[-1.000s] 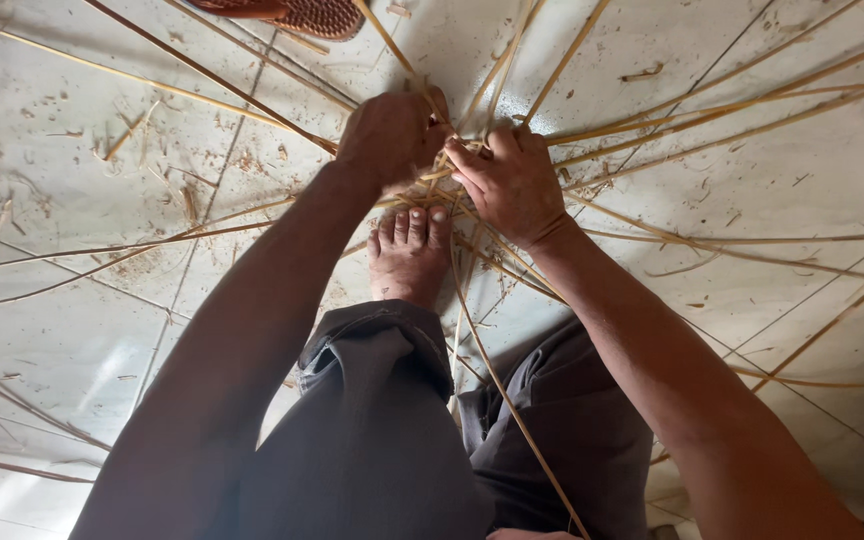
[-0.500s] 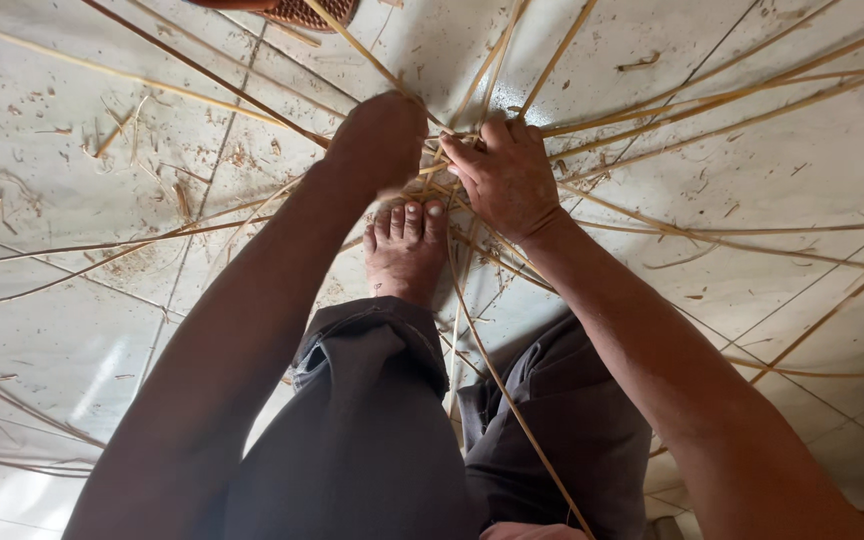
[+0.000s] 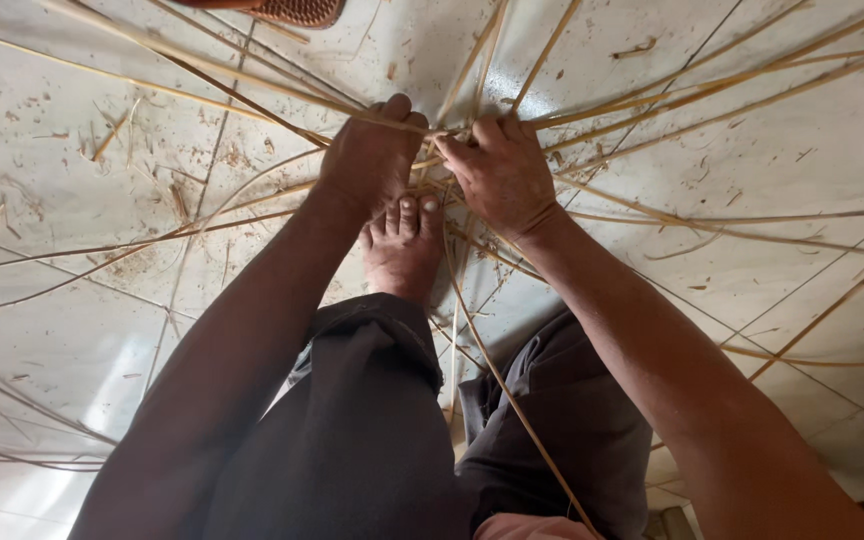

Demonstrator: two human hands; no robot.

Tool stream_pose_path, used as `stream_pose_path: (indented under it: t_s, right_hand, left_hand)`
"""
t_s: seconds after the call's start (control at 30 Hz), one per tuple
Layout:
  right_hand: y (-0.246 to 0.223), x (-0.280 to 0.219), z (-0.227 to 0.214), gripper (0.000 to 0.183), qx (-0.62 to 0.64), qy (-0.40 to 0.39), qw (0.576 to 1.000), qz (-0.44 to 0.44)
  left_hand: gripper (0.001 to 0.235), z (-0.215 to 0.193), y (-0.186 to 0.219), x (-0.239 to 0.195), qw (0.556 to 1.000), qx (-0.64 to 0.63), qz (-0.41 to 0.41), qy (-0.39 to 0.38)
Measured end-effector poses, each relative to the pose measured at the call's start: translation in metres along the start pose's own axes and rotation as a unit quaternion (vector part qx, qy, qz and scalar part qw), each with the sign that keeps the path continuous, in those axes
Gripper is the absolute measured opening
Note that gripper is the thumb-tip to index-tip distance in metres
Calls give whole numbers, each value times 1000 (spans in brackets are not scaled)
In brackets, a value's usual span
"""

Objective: The person sits on a tiled floor and weaves thin bamboo strips by hand to form a circular base. They interlace the strips in a radial pattern, occasionally adjusting the position of the work and adding new strips from a nearby pile.

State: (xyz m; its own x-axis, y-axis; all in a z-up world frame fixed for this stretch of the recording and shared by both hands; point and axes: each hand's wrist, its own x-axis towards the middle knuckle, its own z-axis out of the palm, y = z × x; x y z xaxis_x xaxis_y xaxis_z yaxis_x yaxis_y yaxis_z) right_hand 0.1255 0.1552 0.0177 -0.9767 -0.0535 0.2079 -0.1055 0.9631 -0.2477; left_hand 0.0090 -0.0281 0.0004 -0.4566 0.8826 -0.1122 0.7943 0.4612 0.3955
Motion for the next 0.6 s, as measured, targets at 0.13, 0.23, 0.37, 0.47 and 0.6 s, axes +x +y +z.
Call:
stream_pose_path:
  t_s: [0.13, 0.23, 0.37, 0.47, 0.6]
  right_hand:
    - [0, 5, -5, 10, -19, 8, 1000, -12]
    - [-1, 10, -24, 40, -32, -103, 993, -43]
    - [-4, 9, -29, 36, 3, -150, 988, -38]
    - [-5, 16, -39, 43, -10, -147, 988, -54]
    - [-3, 18, -45, 66, -48, -220, 972, -66]
  left_hand:
    - [25, -21, 7, 13, 981, -86, -122, -124]
    - [22, -41, 18, 28, 950, -265, -160, -36]
    - [31, -34, 18, 36, 962, -191, -173, -91]
    - [49, -33, 17, 37, 940, -150, -239, -189]
    - [17, -26, 13, 36, 948, -232, -205, -81]
